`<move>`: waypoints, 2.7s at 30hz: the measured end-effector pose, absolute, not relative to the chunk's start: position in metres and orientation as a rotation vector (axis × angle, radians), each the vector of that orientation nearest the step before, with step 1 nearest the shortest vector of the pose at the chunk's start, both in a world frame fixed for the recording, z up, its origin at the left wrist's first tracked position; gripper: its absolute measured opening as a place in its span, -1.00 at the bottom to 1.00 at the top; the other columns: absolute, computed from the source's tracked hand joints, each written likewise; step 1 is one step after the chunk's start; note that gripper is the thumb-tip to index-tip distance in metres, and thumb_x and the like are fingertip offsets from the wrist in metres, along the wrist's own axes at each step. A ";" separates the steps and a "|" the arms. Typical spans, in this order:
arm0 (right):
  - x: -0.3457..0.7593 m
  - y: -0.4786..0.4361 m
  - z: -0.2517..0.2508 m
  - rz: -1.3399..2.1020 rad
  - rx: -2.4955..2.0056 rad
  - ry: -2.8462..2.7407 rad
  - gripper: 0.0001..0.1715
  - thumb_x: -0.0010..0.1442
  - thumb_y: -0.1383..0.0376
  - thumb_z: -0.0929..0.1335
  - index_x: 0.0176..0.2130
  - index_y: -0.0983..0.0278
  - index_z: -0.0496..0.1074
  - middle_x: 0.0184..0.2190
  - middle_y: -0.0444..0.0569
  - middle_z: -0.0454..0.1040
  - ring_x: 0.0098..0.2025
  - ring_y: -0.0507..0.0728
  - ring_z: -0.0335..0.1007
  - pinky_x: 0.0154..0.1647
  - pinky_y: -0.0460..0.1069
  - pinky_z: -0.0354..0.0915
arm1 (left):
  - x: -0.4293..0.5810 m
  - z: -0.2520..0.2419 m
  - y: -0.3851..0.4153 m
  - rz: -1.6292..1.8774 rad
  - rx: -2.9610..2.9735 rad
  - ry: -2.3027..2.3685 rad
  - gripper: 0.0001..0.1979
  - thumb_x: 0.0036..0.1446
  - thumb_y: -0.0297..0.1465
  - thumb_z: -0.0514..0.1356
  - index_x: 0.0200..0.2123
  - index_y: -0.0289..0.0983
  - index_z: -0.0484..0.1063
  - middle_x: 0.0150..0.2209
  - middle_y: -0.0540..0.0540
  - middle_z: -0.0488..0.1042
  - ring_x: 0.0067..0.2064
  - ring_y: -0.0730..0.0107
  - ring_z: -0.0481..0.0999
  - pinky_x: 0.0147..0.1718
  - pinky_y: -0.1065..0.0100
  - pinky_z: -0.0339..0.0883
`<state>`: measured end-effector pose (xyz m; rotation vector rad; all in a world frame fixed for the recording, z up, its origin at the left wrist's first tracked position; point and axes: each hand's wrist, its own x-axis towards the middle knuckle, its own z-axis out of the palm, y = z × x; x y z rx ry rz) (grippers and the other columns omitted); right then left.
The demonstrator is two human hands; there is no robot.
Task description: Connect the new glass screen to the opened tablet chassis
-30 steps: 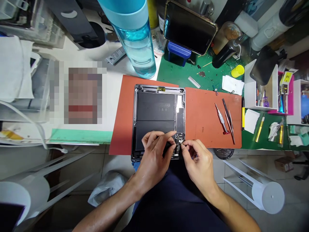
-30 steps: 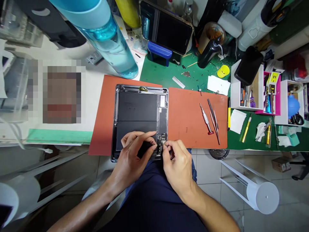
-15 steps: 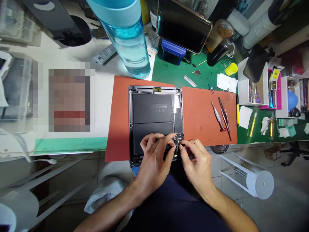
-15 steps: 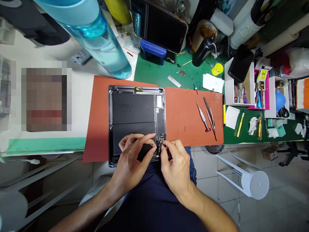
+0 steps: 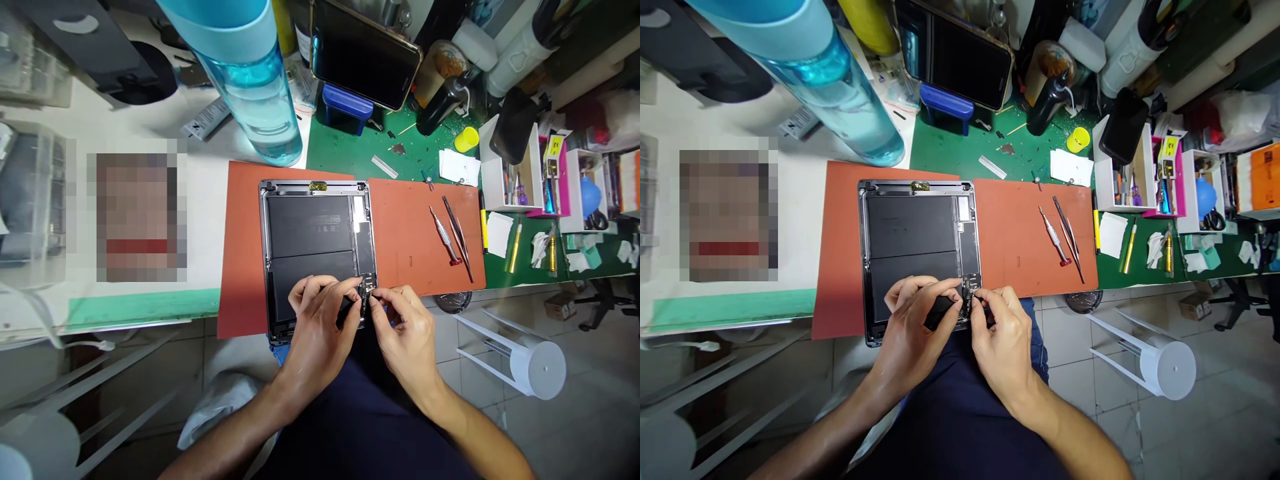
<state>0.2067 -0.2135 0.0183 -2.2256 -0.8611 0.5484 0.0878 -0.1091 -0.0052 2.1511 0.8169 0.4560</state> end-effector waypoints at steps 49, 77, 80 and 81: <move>0.211 -0.208 0.020 0.621 -2.241 -0.783 -0.85 0.43 0.32 0.38 -0.18 0.19 0.59 -0.32 -0.14 0.44 -0.39 0.03 0.35 -0.37 -0.07 0.31 | 0.083 -0.002 -0.122 0.593 2.197 0.719 -0.81 0.31 -0.61 0.27 -0.12 -0.21 0.50 -0.20 -0.04 0.55 -0.04 0.21 0.46 0.18 -0.02 0.19; 0.358 -0.250 0.008 -0.009 -2.862 -0.847 -0.71 0.41 0.17 0.32 -0.25 0.24 0.56 -0.24 0.11 0.59 -0.22 0.26 0.46 -0.20 0.08 0.23 | 0.083 -0.012 -0.117 0.669 2.250 0.643 -0.84 0.33 -0.57 0.29 -0.10 -0.21 0.54 -0.20 -0.09 0.56 -0.04 0.18 0.47 0.09 0.00 0.19; 0.361 -0.252 0.006 -0.001 -2.874 -0.849 -0.70 0.42 0.17 0.29 -0.26 0.25 0.51 -0.25 0.16 0.56 -0.21 0.29 0.43 -0.18 0.11 0.21 | 0.084 -0.010 -0.119 0.666 2.229 0.672 -0.83 0.33 -0.57 0.29 -0.11 -0.19 0.53 -0.21 -0.05 0.56 -0.05 0.22 0.48 0.11 0.00 0.20; 0.361 -0.254 0.008 -0.020 -2.877 -0.844 -0.69 0.43 0.16 0.27 -0.24 0.26 0.50 -0.24 0.18 0.56 -0.20 0.29 0.43 -0.17 0.12 0.22 | 0.085 -0.010 -0.120 0.665 2.224 0.681 -0.83 0.33 -0.57 0.29 -0.11 -0.19 0.53 -0.21 -0.05 0.56 -0.06 0.23 0.48 0.11 0.00 0.20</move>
